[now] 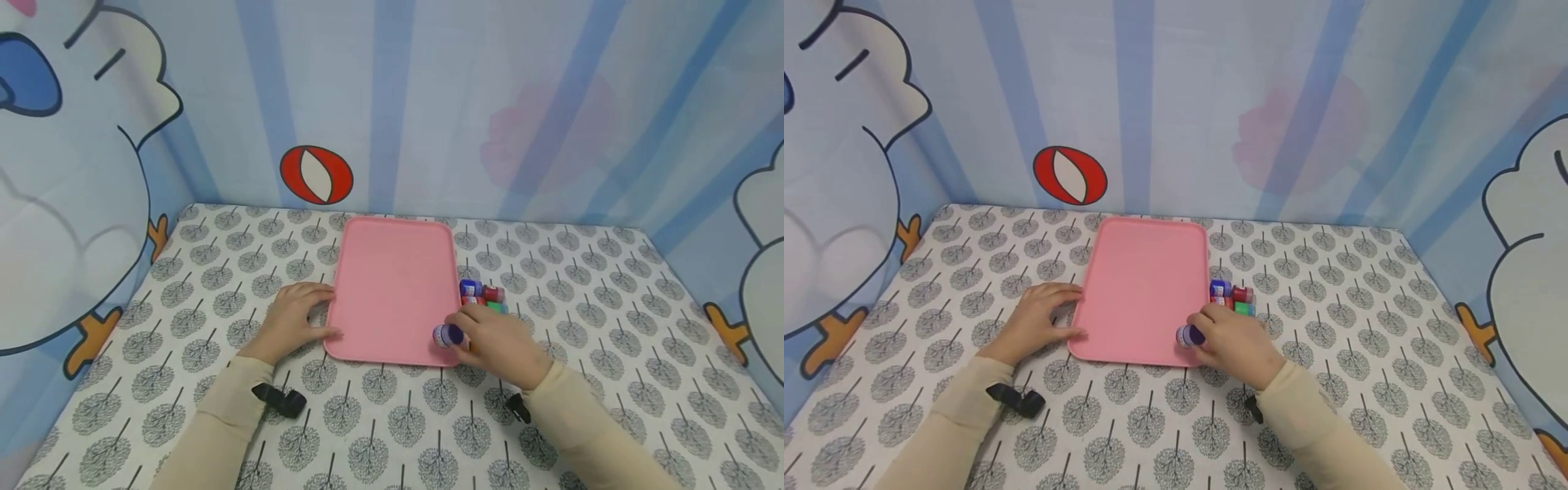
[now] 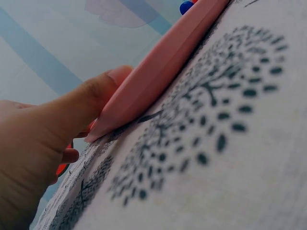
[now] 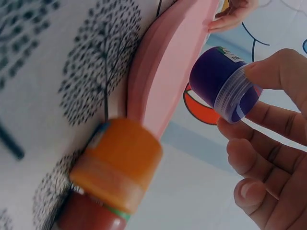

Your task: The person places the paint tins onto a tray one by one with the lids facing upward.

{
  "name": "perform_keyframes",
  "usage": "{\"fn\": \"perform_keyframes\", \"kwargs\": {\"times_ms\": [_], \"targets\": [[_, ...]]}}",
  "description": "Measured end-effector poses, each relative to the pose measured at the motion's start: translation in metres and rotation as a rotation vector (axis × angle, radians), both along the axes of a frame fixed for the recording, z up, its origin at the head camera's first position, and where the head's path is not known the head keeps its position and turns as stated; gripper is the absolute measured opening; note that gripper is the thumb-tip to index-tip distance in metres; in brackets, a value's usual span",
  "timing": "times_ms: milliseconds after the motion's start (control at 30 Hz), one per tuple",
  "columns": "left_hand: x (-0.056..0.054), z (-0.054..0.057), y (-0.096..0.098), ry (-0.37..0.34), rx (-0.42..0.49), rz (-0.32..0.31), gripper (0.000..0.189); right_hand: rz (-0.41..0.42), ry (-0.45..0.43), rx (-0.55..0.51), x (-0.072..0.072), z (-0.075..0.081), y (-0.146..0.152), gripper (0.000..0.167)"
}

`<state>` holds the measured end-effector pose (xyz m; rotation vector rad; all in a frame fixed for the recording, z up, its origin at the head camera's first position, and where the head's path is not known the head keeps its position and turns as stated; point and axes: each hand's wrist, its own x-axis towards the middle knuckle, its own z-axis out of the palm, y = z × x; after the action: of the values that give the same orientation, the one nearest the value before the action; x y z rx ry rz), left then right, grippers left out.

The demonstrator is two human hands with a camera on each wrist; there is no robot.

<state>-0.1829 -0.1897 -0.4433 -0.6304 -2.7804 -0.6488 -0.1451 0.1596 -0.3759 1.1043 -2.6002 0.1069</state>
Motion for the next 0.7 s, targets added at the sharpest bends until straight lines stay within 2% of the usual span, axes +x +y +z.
{"fn": "perform_keyframes", "kwargs": {"times_ms": [233, 533, 700], "targets": [[0.001, 0.003, 0.001, 0.003, 0.005, -0.004, 0.071, 0.038, -0.012, 0.005, -0.004, -0.004, -0.013, 0.042], [0.002, 0.005, 0.003, 0.007, 0.008, 0.0, 0.07, 0.068, -0.04, 0.01, -0.008, -0.008, -0.029, 0.039], [0.003, 0.004, 0.002, -0.014, 0.013, 0.008, 0.072, 0.083, -0.079, 0.035, -0.01, -0.01, -0.037, 0.038]]}}
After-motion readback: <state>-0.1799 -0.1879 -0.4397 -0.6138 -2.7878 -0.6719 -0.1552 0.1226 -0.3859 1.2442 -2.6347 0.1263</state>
